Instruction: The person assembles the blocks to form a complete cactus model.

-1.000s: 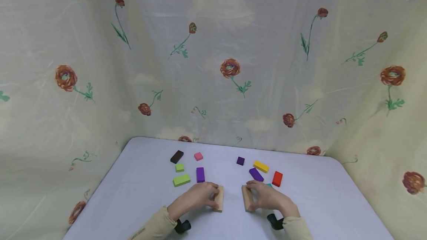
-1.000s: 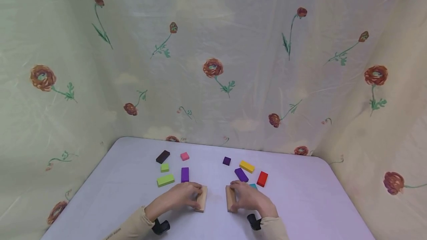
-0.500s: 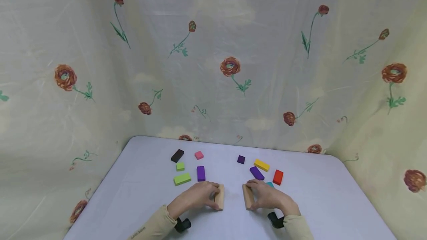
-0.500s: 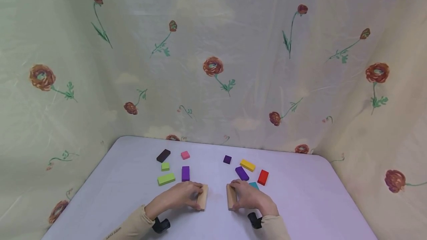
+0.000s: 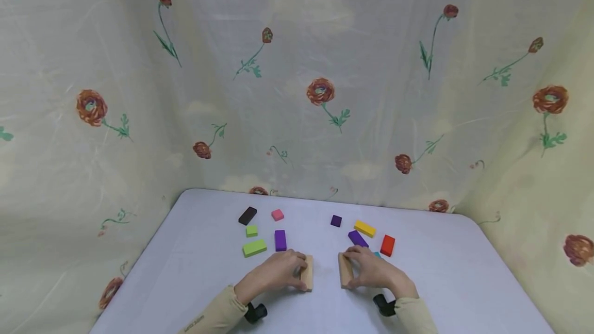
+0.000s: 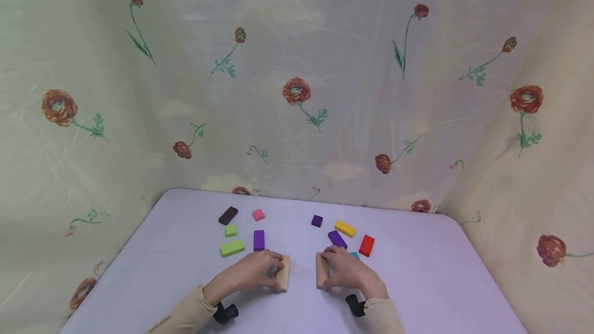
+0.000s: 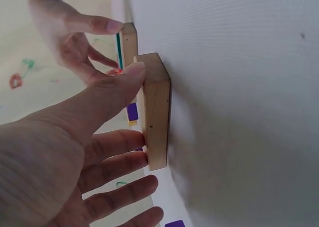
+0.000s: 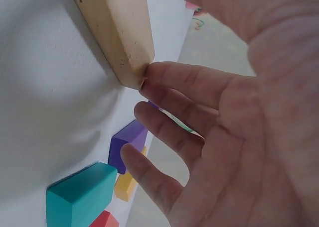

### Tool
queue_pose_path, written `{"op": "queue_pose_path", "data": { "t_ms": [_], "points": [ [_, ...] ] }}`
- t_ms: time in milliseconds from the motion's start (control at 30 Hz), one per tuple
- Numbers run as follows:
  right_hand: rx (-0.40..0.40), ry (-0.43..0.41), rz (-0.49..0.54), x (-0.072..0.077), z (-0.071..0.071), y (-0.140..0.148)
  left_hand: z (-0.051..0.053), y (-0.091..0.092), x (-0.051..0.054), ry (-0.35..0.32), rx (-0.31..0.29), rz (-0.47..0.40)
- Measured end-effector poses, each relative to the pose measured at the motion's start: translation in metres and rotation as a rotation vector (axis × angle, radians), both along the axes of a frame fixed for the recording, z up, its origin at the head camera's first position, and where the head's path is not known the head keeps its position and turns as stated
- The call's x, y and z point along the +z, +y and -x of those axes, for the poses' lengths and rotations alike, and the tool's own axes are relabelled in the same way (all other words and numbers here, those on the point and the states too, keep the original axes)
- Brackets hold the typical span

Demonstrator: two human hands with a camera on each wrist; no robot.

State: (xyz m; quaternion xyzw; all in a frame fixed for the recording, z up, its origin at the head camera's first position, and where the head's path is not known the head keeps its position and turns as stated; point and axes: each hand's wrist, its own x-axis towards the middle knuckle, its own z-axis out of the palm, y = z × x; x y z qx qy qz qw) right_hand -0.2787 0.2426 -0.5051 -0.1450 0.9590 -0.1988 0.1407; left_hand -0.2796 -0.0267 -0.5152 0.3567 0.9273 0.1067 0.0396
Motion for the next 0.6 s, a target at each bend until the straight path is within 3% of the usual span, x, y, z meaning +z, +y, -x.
{"op": "queue_pose_path", "data": {
  "t_ms": [233, 467, 600],
  "points": [
    [-0.022, 0.005, -0.008, -0.0004, 0.0022, 0.0, -0.0011, 0.0009, 0.0009, 0.061, -0.014, -0.005],
    [-0.028, 0.044, -0.01, -0.0032, 0.0031, 0.0003, -0.0023, 0.0037, -0.0018, 0.043, -0.01, -0.028],
    [-0.022, 0.059, -0.014, -0.0041, 0.0044, 0.0009, -0.0026, 0.005, -0.0045, 0.071, -0.025, -0.02]
  ]
}}
